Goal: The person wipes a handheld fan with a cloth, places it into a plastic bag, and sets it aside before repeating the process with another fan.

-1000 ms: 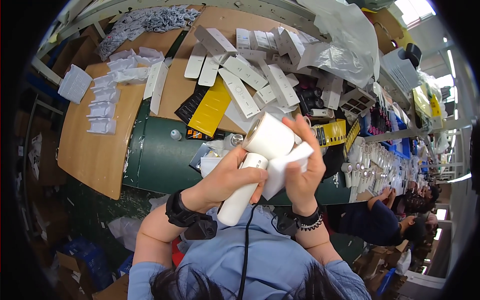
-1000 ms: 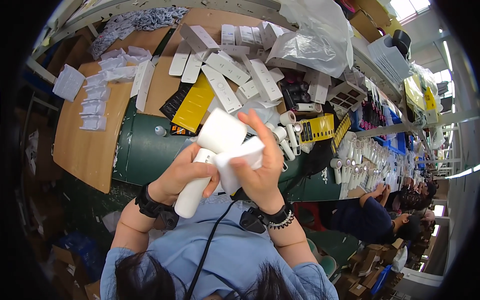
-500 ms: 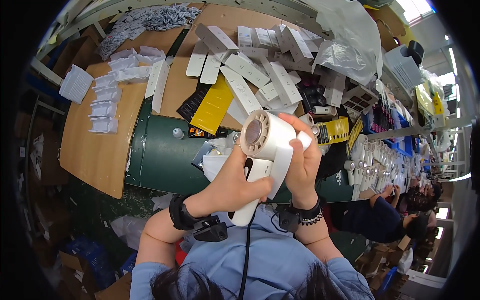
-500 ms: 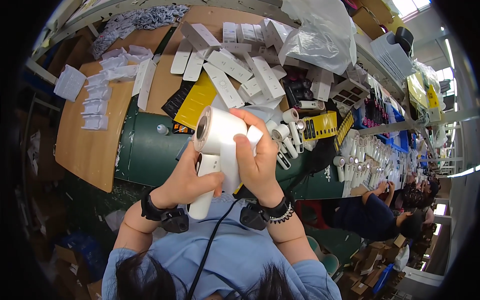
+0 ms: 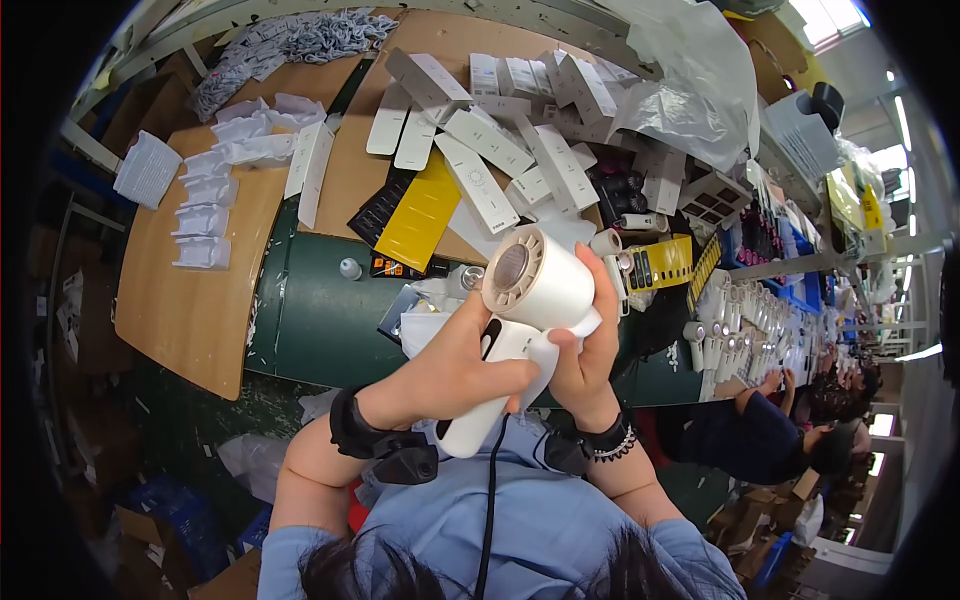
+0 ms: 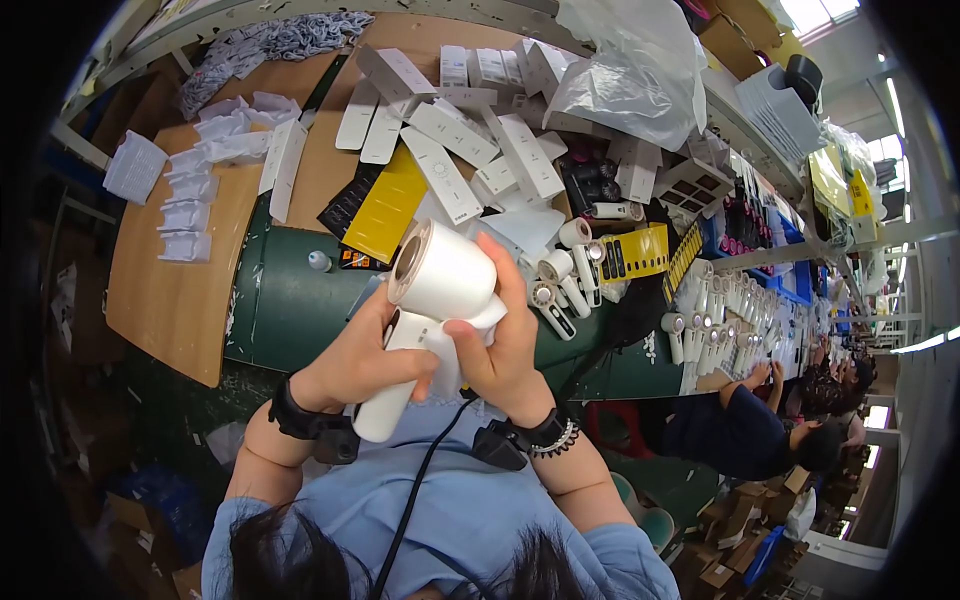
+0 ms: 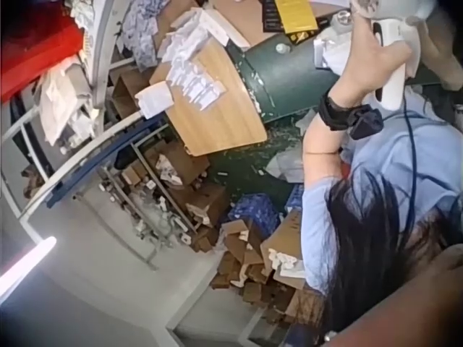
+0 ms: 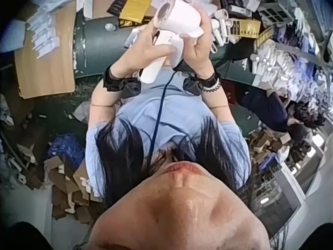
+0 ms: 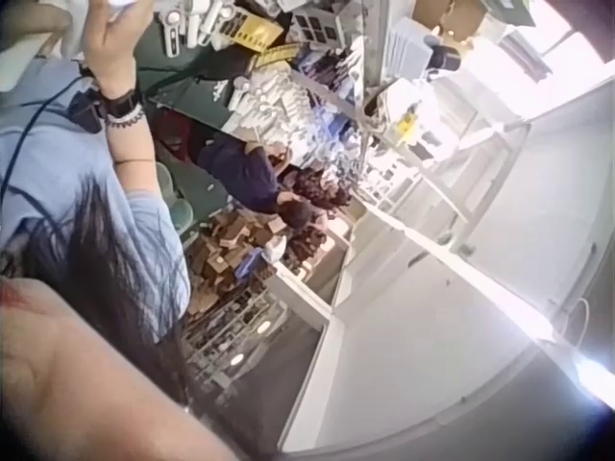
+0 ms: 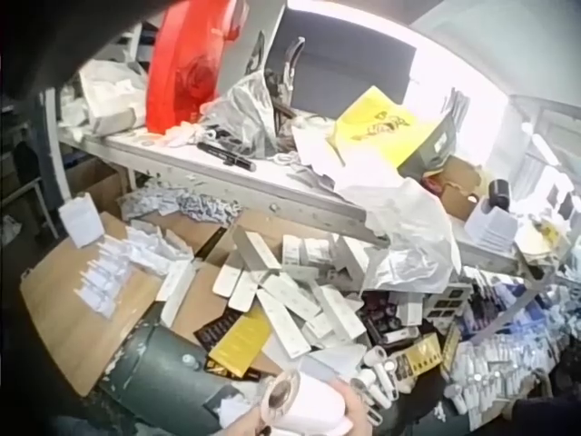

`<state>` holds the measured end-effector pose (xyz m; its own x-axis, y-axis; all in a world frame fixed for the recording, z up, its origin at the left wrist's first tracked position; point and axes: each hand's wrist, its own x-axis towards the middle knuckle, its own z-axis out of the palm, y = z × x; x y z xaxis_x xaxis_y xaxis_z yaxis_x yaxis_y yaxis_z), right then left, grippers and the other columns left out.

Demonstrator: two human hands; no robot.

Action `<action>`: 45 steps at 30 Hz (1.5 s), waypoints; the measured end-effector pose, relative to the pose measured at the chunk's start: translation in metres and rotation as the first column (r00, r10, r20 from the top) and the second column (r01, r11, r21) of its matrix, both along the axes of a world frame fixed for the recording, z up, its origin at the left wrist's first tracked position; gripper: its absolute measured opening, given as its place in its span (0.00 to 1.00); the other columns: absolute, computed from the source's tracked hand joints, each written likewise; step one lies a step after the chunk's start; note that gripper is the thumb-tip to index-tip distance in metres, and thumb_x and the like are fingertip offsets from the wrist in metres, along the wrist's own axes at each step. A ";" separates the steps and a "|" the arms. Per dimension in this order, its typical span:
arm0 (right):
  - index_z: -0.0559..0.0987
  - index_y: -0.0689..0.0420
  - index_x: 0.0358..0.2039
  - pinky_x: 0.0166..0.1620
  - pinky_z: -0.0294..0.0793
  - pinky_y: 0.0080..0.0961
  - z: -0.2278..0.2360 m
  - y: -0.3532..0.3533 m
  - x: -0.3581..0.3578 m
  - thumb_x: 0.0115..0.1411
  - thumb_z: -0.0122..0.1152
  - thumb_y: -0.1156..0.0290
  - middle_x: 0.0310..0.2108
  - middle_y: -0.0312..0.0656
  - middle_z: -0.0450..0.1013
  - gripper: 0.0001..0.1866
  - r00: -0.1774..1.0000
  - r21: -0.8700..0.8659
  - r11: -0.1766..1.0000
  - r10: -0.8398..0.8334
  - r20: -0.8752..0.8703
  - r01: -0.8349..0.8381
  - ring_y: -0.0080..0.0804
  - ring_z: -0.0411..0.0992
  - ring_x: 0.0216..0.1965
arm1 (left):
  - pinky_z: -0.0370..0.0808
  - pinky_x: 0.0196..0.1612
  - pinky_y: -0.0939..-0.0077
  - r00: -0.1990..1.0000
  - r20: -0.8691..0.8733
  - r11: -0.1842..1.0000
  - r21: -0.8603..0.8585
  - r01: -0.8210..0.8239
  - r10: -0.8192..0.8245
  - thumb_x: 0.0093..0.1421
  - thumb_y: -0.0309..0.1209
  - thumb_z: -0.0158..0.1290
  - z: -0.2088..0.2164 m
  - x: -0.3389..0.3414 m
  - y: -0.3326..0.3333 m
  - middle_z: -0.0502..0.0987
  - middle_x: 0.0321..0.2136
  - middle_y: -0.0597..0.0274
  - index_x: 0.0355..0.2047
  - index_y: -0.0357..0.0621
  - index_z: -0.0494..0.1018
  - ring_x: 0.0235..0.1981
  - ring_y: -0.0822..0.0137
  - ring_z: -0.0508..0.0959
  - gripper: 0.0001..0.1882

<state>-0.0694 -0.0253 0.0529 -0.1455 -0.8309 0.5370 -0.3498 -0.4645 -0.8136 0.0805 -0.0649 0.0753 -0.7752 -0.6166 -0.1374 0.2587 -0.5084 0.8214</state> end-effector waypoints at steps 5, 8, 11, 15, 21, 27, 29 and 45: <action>0.63 0.68 0.52 0.45 0.68 0.22 0.016 -0.012 -0.009 0.59 0.49 0.63 0.44 0.50 0.70 0.25 0.997 0.149 0.986 0.065 0.040 -0.071 0.34 0.70 0.43 | 0.73 0.22 0.79 0.998 0.040 0.999 -0.023 -0.041 0.042 0.49 0.19 0.50 0.001 -0.001 0.006 0.67 0.39 0.54 0.57 0.40 0.44 0.21 0.73 0.74 0.37; 0.63 0.67 0.52 0.44 0.69 0.22 0.002 -0.011 -0.006 0.59 0.49 0.65 0.42 0.49 0.70 0.24 0.992 -0.012 0.999 -0.053 -0.116 0.052 0.34 0.71 0.42 | 0.73 0.22 0.79 0.998 0.056 0.999 -0.023 -0.035 0.036 0.49 0.19 0.50 0.001 0.001 0.002 0.67 0.38 0.54 0.57 0.40 0.44 0.20 0.72 0.74 0.37; 0.63 0.66 0.52 0.44 0.69 0.22 0.006 -0.009 -0.009 0.59 0.49 0.66 0.42 0.50 0.70 0.24 0.990 0.023 1.000 -0.011 -0.137 0.015 0.34 0.71 0.42 | 0.73 0.22 0.79 0.996 0.055 0.997 0.048 0.067 -0.069 0.49 0.20 0.50 -0.003 0.003 -0.002 0.67 0.38 0.54 0.57 0.40 0.44 0.20 0.72 0.74 0.37; 0.64 0.66 0.52 0.44 0.69 0.22 0.012 -0.014 -0.009 0.58 0.50 0.67 0.42 0.50 0.70 0.23 0.999 0.140 0.989 0.049 0.024 -0.052 0.34 0.71 0.42 | 0.73 0.21 0.79 0.996 0.067 0.998 -0.037 -0.060 0.062 0.50 0.21 0.50 -0.004 -0.001 0.003 0.68 0.36 0.55 0.56 0.40 0.46 0.20 0.72 0.74 0.36; 0.63 0.66 0.52 0.44 0.69 0.23 0.002 -0.005 -0.004 0.58 0.50 0.70 0.43 0.49 0.70 0.22 0.998 0.055 0.998 -0.002 -0.058 0.005 0.32 0.71 0.41 | 0.73 0.21 0.78 0.999 0.038 0.999 0.053 -0.005 0.003 0.50 0.22 0.51 -0.007 0.000 -0.005 0.70 0.33 0.58 0.55 0.40 0.48 0.19 0.71 0.74 0.33; 0.63 0.66 0.52 0.43 0.70 0.24 0.007 -0.013 -0.009 0.58 0.49 0.71 0.44 0.49 0.69 0.22 0.996 0.131 0.990 0.053 -0.072 -0.044 0.31 0.70 0.40 | 0.73 0.21 0.77 0.995 0.073 0.997 0.027 -0.069 0.067 0.50 0.22 0.51 -0.011 0.000 -0.005 0.70 0.33 0.57 0.54 0.39 0.49 0.18 0.71 0.74 0.32; 0.63 0.66 0.52 0.43 0.70 0.25 0.003 -0.015 -0.009 0.58 0.49 0.71 0.45 0.49 0.69 0.22 0.996 0.094 0.995 0.043 -0.076 -0.035 0.30 0.70 0.41 | 0.73 0.21 0.77 0.999 0.046 0.999 0.046 0.016 -0.018 0.50 0.22 0.51 -0.010 0.002 -0.005 0.70 0.33 0.56 0.54 0.39 0.49 0.18 0.71 0.74 0.33; 0.64 0.68 0.52 0.49 0.64 0.25 0.007 -0.021 -0.008 0.60 0.45 0.65 0.46 0.48 0.67 0.24 0.981 0.164 0.986 0.048 -0.189 -0.017 0.33 0.67 0.44 | 0.73 0.20 0.78 0.998 0.028 0.996 0.070 -0.054 0.052 0.50 0.22 0.51 -0.014 0.000 -0.003 0.69 0.32 0.56 0.52 0.39 0.52 0.18 0.71 0.74 0.30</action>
